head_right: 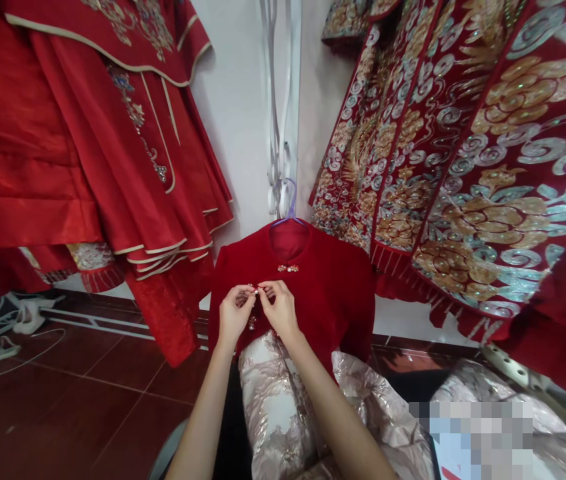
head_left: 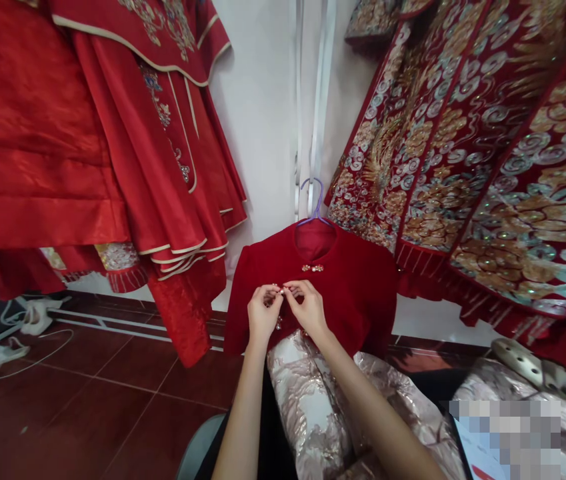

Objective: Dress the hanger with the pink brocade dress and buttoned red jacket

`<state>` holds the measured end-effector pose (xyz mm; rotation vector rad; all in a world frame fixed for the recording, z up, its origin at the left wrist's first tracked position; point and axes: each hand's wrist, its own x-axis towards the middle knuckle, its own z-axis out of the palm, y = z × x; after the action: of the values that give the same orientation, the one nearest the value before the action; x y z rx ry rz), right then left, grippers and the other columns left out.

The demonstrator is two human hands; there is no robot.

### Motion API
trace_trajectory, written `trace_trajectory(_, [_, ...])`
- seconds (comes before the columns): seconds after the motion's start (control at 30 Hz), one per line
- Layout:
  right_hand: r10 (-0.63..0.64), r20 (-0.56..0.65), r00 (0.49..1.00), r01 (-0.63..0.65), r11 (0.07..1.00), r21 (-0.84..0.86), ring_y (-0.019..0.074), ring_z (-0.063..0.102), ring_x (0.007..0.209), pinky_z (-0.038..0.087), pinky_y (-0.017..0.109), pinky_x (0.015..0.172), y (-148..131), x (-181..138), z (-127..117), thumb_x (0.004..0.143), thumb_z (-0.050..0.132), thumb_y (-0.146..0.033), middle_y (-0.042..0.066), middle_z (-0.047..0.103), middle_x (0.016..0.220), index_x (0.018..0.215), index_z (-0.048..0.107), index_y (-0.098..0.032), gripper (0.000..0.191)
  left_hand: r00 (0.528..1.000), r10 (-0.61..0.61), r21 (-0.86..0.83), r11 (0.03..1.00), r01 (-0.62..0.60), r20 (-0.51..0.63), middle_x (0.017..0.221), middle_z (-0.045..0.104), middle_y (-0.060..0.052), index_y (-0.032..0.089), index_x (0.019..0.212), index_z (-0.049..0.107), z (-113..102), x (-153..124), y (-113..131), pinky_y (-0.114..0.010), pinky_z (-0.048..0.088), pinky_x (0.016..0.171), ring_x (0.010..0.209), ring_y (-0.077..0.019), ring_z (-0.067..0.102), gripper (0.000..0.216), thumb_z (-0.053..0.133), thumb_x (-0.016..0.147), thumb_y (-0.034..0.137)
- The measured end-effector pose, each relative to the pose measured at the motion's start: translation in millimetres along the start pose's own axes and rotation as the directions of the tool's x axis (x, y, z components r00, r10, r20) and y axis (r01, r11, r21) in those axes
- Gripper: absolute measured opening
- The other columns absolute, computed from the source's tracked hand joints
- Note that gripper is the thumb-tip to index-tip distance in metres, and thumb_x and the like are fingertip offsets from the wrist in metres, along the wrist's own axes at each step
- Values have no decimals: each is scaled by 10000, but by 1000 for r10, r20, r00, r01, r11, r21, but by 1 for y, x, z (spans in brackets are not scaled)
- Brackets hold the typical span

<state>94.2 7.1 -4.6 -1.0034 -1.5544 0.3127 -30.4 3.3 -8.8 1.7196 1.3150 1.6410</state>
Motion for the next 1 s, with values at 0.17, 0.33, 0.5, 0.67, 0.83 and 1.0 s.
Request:
trace_trajectory(0.17, [93, 170, 981, -105, 992, 66, 167, 655, 803, 558, 306, 737, -6, 0, -15, 860, 514, -284, 74, 664, 965, 976, 665, -197, 210, 996, -38, -52, 998, 42, 85, 988, 616, -80, 155, 1055, 552, -5, -7, -6, -263, 518, 734, 828, -132, 626, 245, 537, 823, 230])
trace_trajectory(0.33, [184, 298, 937, -184, 983, -29, 153, 647, 677, 538, 275, 625, -16, -25, -57, 847, 520, -312, 31, 692, 804, 942, 665, -216, 198, 942, -141, 86, 989, 120, 306, 926, 636, -58, 161, 952, 582, -36, -15, -1, -276, 506, 733, 773, -130, 621, 178, 567, 778, 196])
trace_trajectory(0.5, [314, 508, 802, -270, 949, -161, 157, 641, 570, 504, 257, 535, -4, -44, -84, 756, 640, -307, 19, 685, 664, 801, 652, -209, 109, 810, -198, 106, 980, 167, 553, 826, 643, -43, 155, 915, 556, -52, -24, 5, -277, 509, 662, 689, -136, 627, 202, 617, 727, 199])
trace_trajectory(0.67, [412, 497, 764, -370, 910, -185, 172, 666, 651, 518, 256, 589, 2, -45, -74, 609, 753, -228, 31, 698, 706, 749, 639, -189, 184, 779, -185, 113, 983, 147, 599, 825, 648, -56, 138, 873, 594, -42, -26, 2, -263, 505, 685, 743, -143, 630, 171, 605, 703, 129])
trace_trajectory(0.83, [430, 465, 774, -389, 902, -186, 166, 669, 670, 499, 238, 622, -6, -40, -65, 623, 764, -284, 32, 697, 683, 670, 616, -172, 192, 788, -234, 159, 972, 174, 569, 812, 669, -69, 118, 866, 626, -36, -26, 0, -263, 503, 685, 719, -146, 633, 169, 602, 699, 125])
trace_trajectory(1.0, [407, 505, 761, -422, 902, -91, 176, 675, 673, 498, 240, 602, -18, -34, -73, 643, 756, -353, 33, 714, 697, 675, 657, -179, 202, 808, -232, 165, 972, 168, 541, 784, 667, -63, 121, 826, 626, -37, -26, -3, -259, 498, 675, 706, -149, 629, 137, 621, 694, 156])
